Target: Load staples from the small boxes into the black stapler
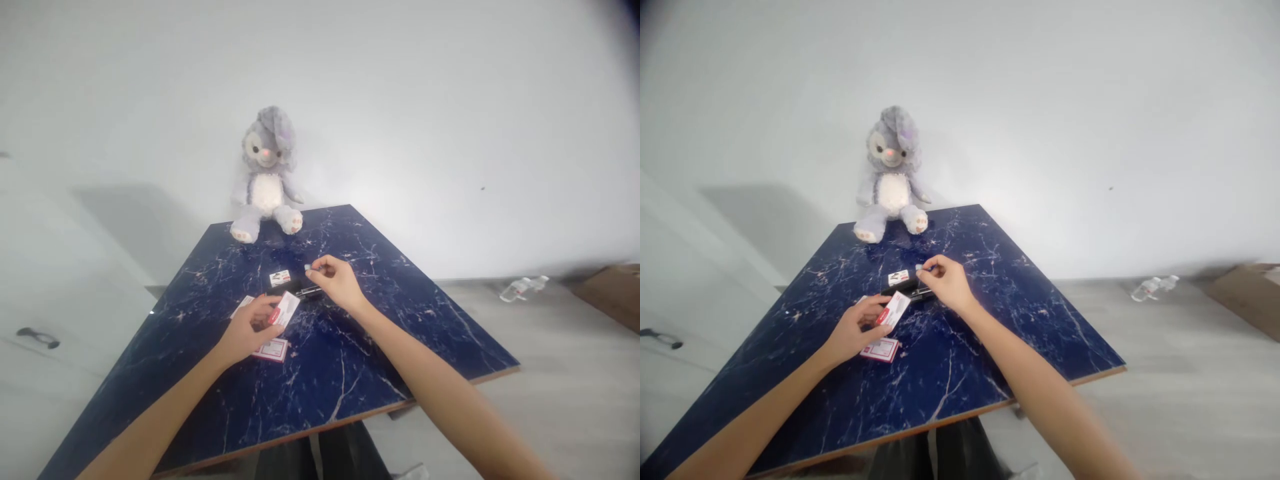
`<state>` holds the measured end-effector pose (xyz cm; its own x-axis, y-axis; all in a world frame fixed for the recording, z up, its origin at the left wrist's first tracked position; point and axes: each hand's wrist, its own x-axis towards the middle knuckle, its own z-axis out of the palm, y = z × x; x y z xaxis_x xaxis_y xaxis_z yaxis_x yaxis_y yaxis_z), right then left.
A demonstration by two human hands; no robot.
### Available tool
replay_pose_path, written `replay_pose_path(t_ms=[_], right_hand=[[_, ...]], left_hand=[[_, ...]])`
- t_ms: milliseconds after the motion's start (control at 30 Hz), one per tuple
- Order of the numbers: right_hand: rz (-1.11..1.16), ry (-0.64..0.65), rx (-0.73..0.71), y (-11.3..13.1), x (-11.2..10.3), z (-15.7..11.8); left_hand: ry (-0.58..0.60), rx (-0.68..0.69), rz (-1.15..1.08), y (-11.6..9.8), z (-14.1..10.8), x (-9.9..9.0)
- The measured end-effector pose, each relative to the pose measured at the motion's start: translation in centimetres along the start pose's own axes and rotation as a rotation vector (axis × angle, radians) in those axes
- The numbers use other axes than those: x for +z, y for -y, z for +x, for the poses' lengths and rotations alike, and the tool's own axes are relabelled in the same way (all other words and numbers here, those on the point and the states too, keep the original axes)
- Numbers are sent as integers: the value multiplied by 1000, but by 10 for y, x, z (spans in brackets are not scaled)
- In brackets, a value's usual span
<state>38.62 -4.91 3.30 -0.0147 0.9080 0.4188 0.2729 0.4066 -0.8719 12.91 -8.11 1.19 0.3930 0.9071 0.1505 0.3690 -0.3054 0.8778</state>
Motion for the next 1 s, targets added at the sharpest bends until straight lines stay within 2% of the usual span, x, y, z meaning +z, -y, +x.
replay_pose_path(t_ms=[100,233,400,467,567,633,700,800,933,1000], right_hand=[[52,-45,120,-14,-17,13],[59,13,146,-30,-25,19],[-25,141,135,-40,-18,17],[-84,96,133,-46,-16,18],[-75,2,186,-56,-16,22],[-36,44,227,-60,-17,23],[-82,126,225,-59,-18,22],[-301,199,100,-51,-17,18],[-484,213,-130,-44,-12,14],[-473,225,-198,-44,-11,14]], left_hand=[[132,57,122,-4,-2,-3],[156,129,342,-5,-1,-3],[82,135,469,-1,4,-7],[39,144,477,1,5,-12],[-117,164,514,4,9,-19],[-210,202,562,6,11,-24],[-231,259,606,7,13,-28],[-112,323,595,4,12,-28],[167,242,533,-5,6,-13],[177,192,518,-6,4,-4]])
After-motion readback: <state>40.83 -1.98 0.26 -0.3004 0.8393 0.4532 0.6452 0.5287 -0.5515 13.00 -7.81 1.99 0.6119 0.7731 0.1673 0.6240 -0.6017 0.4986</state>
